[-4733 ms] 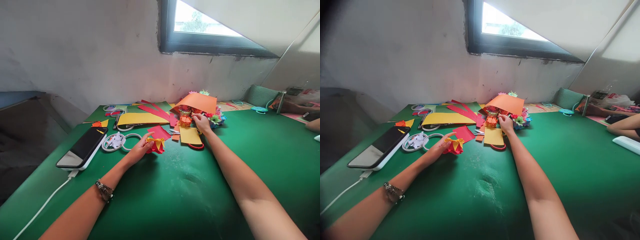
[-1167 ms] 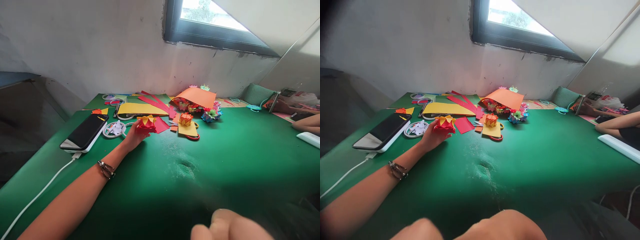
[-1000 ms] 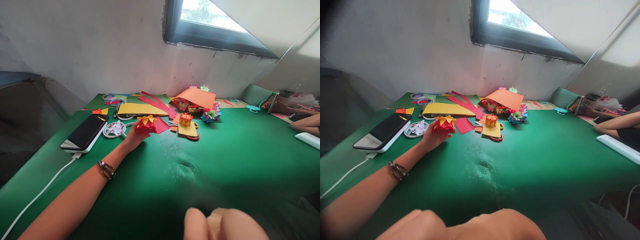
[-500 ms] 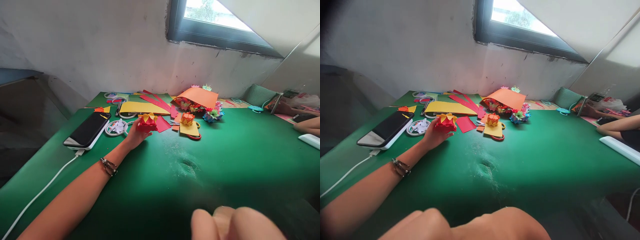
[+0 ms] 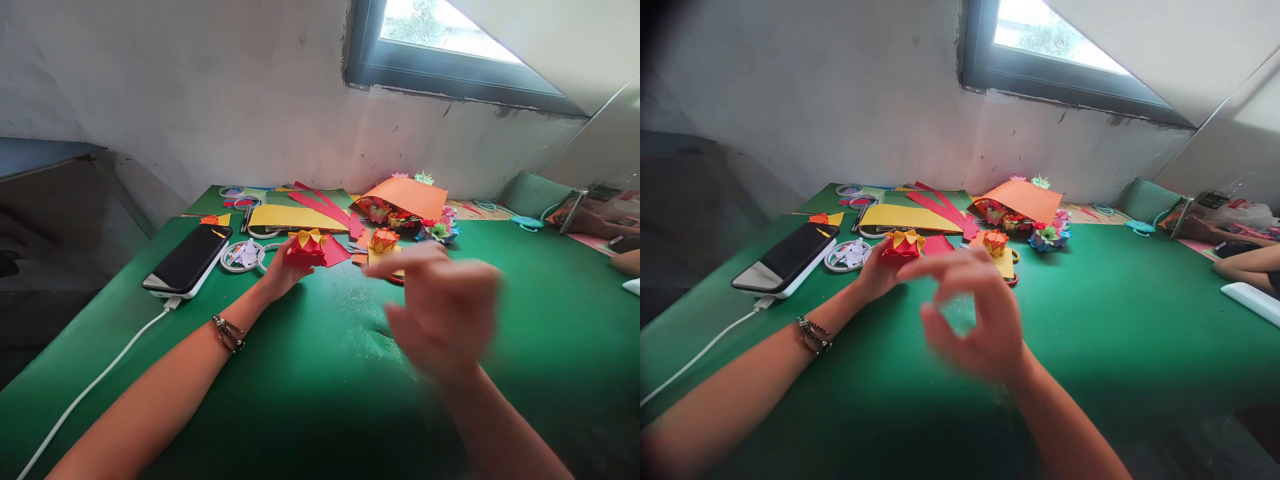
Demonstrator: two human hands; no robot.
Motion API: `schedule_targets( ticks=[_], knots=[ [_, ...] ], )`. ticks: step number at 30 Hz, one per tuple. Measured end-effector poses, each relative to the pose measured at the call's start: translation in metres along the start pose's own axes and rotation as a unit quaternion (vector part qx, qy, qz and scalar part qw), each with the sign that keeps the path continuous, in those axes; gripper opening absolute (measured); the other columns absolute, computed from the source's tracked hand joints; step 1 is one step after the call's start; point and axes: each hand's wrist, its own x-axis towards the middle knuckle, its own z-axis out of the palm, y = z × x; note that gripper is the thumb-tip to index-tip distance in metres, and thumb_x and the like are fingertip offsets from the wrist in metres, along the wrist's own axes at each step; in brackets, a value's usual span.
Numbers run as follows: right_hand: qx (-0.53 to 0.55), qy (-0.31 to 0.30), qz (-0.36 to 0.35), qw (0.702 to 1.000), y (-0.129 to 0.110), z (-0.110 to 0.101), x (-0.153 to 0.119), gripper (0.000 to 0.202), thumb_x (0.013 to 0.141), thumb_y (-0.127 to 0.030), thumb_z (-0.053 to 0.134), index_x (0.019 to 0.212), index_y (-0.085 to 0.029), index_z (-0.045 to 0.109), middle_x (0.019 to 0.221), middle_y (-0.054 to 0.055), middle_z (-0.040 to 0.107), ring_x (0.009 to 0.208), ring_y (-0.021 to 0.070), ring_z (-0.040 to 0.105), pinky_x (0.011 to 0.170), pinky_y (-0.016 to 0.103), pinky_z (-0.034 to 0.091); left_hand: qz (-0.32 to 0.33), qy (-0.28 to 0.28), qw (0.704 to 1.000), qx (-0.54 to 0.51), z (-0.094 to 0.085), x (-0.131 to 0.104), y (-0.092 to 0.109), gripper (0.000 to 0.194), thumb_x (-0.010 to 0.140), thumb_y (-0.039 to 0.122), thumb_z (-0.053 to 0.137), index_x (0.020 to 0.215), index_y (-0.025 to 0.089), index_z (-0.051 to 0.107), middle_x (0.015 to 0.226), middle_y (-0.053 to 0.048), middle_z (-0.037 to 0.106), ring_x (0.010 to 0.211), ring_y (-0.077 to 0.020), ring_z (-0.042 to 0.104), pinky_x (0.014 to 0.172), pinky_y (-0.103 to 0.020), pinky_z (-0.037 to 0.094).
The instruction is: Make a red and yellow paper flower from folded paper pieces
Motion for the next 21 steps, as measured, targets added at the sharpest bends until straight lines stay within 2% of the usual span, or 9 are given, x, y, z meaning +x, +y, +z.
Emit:
schedule_targets(
  ticks=[1,2,5,8,12,17,21],
  knots=[
    [-0.041,0.03,-0.049,0.997,0.004,0.004,0.013,0.013,0.074,-0.02,0.059,0.076,-0.026,0.047,0.086,0.0,0.065,0.085,0.0192,0.06,0.076,0.038,0.047,-0.001,-0.005,1.0,0.01,0.0,0.0,-0.001,0.03,0.079,0.041,0.045,0.078,0.019,0.066,0.071,-0.001,0.067,0.066,-0.0153,0.059,0.06,-0.025,0.04],
    [-0.083,0.032,-0.07,0.994,0.012,0.009,0.023,0.015,0.073,-0.02,0.06,0.08,-0.025,0.049,0.087,0.001,0.063,0.086,0.0191,0.059,0.077,0.037,0.046,-0.001,-0.013,1.0,0.021,-0.001,0.0,-0.001,0.03,0.079,0.041,0.045,0.077,0.019,0.066,0.071,-0.001,0.067,0.067,-0.0154,0.059,0.06,-0.025,0.04],
    [-0.158,0.0,-0.086,0.984,0.044,0.023,0.039,0.013,0.074,-0.024,0.061,0.084,-0.023,0.052,0.087,0.004,0.061,0.086,0.0189,0.056,0.076,0.036,0.046,0.001,-0.056,0.996,0.069,-0.003,0.001,-0.004,0.032,0.077,0.045,0.046,0.08,0.02,0.066,0.076,-0.002,0.068,0.073,-0.0179,0.06,0.064,-0.026,0.038],
    [-0.187,-0.01,-0.095,0.978,0.064,0.03,0.039,0.01,0.077,-0.026,0.059,0.085,-0.022,0.056,0.089,0.005,0.062,0.086,0.0191,0.056,0.077,0.038,0.045,0.011,-0.113,0.986,0.123,-0.007,0.001,-0.007,0.038,0.076,0.05,0.046,0.09,0.019,0.065,0.084,-0.004,0.069,0.083,-0.0227,0.06,0.072,-0.03,0.037],
    [-0.184,-0.007,-0.093,0.979,0.066,0.028,0.038,0.004,0.077,-0.026,0.059,0.077,-0.023,0.061,0.083,0.003,0.063,0.081,0.0177,0.058,0.073,0.036,0.045,0.017,-0.145,0.976,0.162,-0.009,0.002,-0.01,0.042,0.077,0.052,0.045,0.096,0.019,0.063,0.087,-0.006,0.069,0.09,-0.0261,0.059,0.08,-0.035,0.035],
    [-0.114,0.002,-0.048,0.992,0.064,0.025,0.04,0.013,0.08,-0.022,0.056,0.068,-0.021,0.061,0.07,0.0,0.063,0.067,0.013,0.058,0.061,0.029,0.046,0.024,-0.147,0.975,0.168,-0.008,0.0,-0.009,0.044,0.077,0.053,0.045,0.097,0.019,0.064,0.09,-0.006,0.069,0.089,-0.0263,0.06,0.081,-0.035,0.035],
    [-0.075,-0.016,-0.037,0.996,0.065,0.024,0.039,0.008,0.08,-0.023,0.055,0.076,-0.02,0.061,0.072,0.0,0.063,0.066,0.0117,0.057,0.062,0.027,0.047,0.018,-0.165,0.971,0.172,-0.006,-0.001,-0.009,0.043,0.077,0.052,0.046,0.095,0.018,0.065,0.087,-0.006,0.069,0.088,-0.0253,0.059,0.082,-0.036,0.035]
  ],
)
